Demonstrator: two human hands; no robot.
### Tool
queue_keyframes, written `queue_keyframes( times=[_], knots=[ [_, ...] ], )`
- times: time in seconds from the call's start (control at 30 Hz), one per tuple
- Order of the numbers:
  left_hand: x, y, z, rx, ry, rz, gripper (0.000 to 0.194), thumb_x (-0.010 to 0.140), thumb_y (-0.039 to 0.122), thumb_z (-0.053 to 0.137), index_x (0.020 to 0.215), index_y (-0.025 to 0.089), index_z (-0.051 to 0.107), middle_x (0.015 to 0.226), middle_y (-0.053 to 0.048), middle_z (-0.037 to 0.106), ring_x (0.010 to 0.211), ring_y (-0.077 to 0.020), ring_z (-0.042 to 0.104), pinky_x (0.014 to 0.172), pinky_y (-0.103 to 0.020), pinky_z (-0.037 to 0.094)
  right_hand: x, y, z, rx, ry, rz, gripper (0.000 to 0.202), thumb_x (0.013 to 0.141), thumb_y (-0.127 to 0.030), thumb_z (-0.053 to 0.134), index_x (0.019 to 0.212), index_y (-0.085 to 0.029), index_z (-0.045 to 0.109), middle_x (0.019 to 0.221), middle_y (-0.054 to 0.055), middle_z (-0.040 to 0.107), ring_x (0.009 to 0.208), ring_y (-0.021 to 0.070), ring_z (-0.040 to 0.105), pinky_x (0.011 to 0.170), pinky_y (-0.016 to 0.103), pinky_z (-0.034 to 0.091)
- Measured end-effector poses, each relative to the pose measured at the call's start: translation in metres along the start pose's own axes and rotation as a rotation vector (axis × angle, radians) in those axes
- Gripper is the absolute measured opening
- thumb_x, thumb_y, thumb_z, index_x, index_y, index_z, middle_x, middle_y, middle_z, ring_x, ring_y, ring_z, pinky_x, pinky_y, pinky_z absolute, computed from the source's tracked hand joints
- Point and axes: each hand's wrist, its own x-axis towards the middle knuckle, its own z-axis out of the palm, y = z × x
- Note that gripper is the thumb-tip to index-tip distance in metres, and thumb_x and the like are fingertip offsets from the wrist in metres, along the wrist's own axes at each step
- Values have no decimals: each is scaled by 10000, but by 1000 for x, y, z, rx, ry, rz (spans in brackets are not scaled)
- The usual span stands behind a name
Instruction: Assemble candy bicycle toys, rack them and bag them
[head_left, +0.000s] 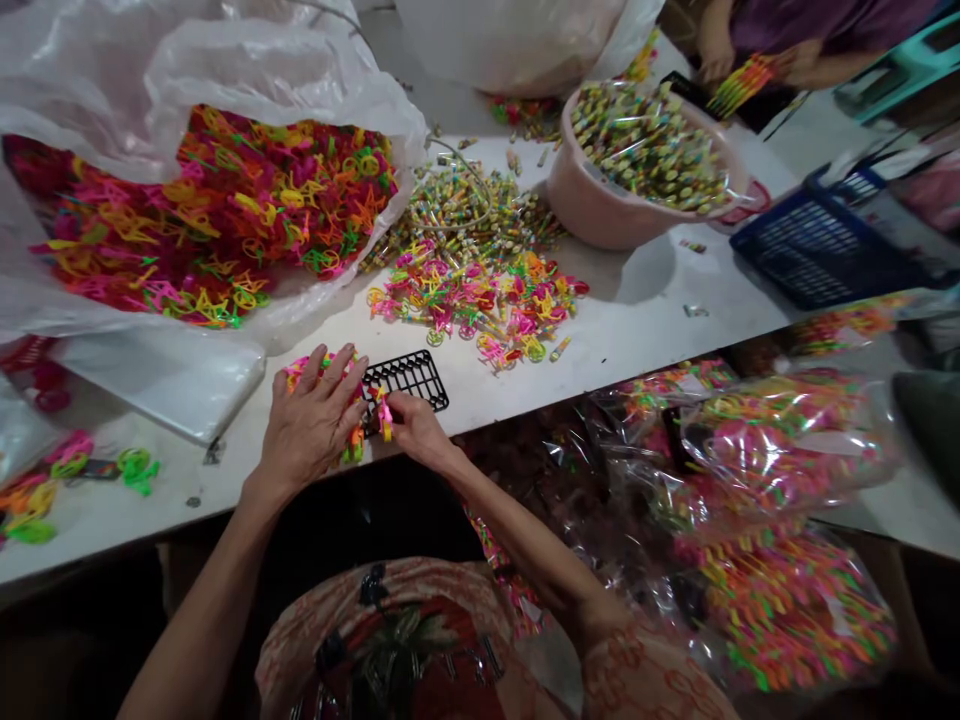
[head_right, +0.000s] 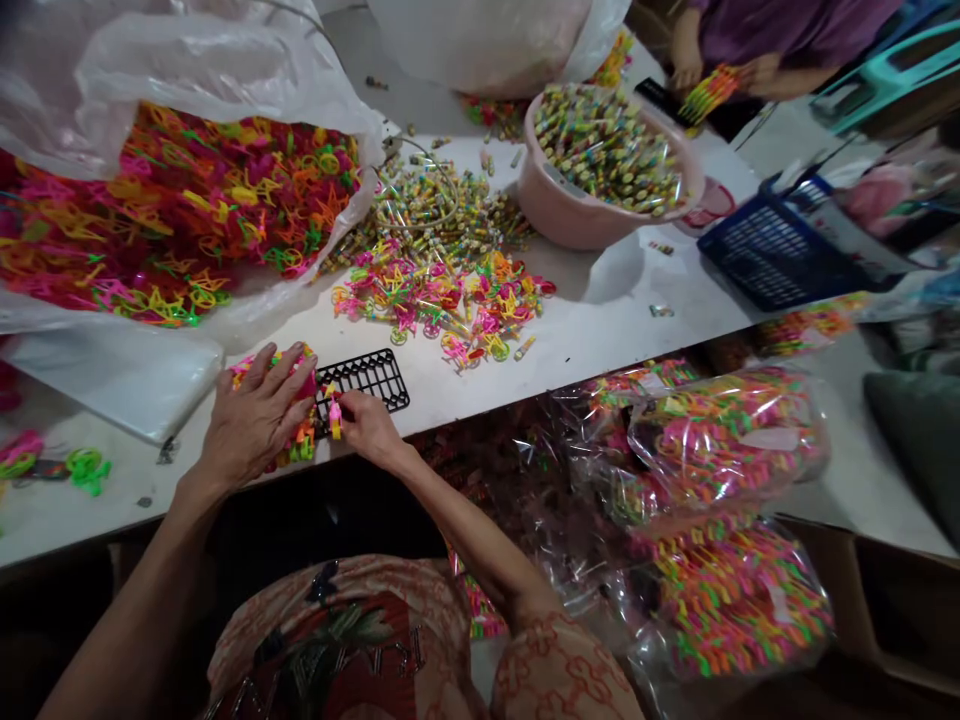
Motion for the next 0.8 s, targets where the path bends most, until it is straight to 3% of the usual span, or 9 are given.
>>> queue_keyframes(
  times=[0.1, 0.23, 0.3, 0.37, 0.4, 0.5, 0.53, 0.63, 0.8],
  knots=[
    [-1, 1, 2, 0, 18, 6, 516, 971, 409, 257, 1450, 262, 378, 1532, -74, 360, 1436, -327, 257, 1074, -614, 249, -3, -3, -2, -277, -77, -104, 129, 814, -84, 508, 733, -165, 567, 781, 24, 558, 689, 136, 511, 635, 237, 386],
    [-2, 2, 6, 3, 44, 3, 546, 962, 454, 278, 1466, 255, 345, 1537, -90, 346, 1439, -340, 243, 1073, -634, 232, -4, -11, 1, -589, -245, -150, 195, 859, -82, 478, 981, -154, 610, 960, 78, 598, 723, 153, 553, 620, 248, 400],
    [-2, 3, 6, -1, 52, -2, 554, 958, 469, 284, 1466, 258, 344, 1535, -89, 349, 1434, -350, 251, 1069, -645, 232, 4, -15, -11, -589, -348, -183, 218, 845, -93, 512, 1018, -159, 628, 977, 72, 616, 737, 148, 573, 634, 243, 417],
    [-2, 3, 5, -8, 57, -5, 551, 956, 473, 283, 1461, 263, 355, 1528, -92, 363, 1427, -352, 268, 1066, -650, 235, 22, -17, -37, -533, -405, -198, 235, 801, -97, 566, 1005, -168, 660, 921, 43, 634, 769, 148, 591, 676, 238, 438],
    [-2, 3, 4, -11, 60, -6, 546, 957, 470, 282, 1457, 267, 363, 1524, -94, 370, 1424, -349, 275, 1065, -650, 239, 33, -18, -55, -521, -402, -186, 248, 784, -98, 582, 1002, -174, 674, 890, 31, 640, 792, 153, 599, 701, 239, 446],
    [-2, 2, 3, -18, 75, 1, 535, 955, 465, 292, 1447, 277, 382, 1515, -95, 386, 1419, -345, 291, 1054, -638, 267, 74, -19, -107, -771, 64, 85, 297, 865, -107, 443, 1027, -152, 688, 1047, 108, 635, 882, 200, 609, 747, 300, 451],
    [-2, 2, 3, -20, 79, 7, 535, 953, 466, 298, 1446, 276, 385, 1513, -96, 389, 1417, -348, 295, 1047, -637, 279, 87, -19, -120, -852, 136, 143, 332, 875, -95, 403, 1042, -148, 685, 1127, 135, 618, 894, 214, 612, 745, 316, 449],
    [-2, 2, 2, -15, 91, 22, 538, 949, 461, 309, 1442, 263, 393, 1506, -108, 397, 1409, -359, 308, 1028, -640, 303, 114, -17, -135, -1016, 96, 191, 364, 857, -62, 387, 1066, -139, 674, 1311, 175, 533, 914, 233, 618, 748, 335, 442],
    [-2, 3, 1, 25, 73, 10, 526, 955, 442, 307, 1425, 237, 421, 1515, -100, 380, 1415, -357, 298, 1032, -632, 301, 109, -15, -115, -1048, 51, 138, 416, 897, -72, 311, 1156, -151, 627, 1257, 169, 569, 925, 230, 615, 734, 319, 435]
  ],
)
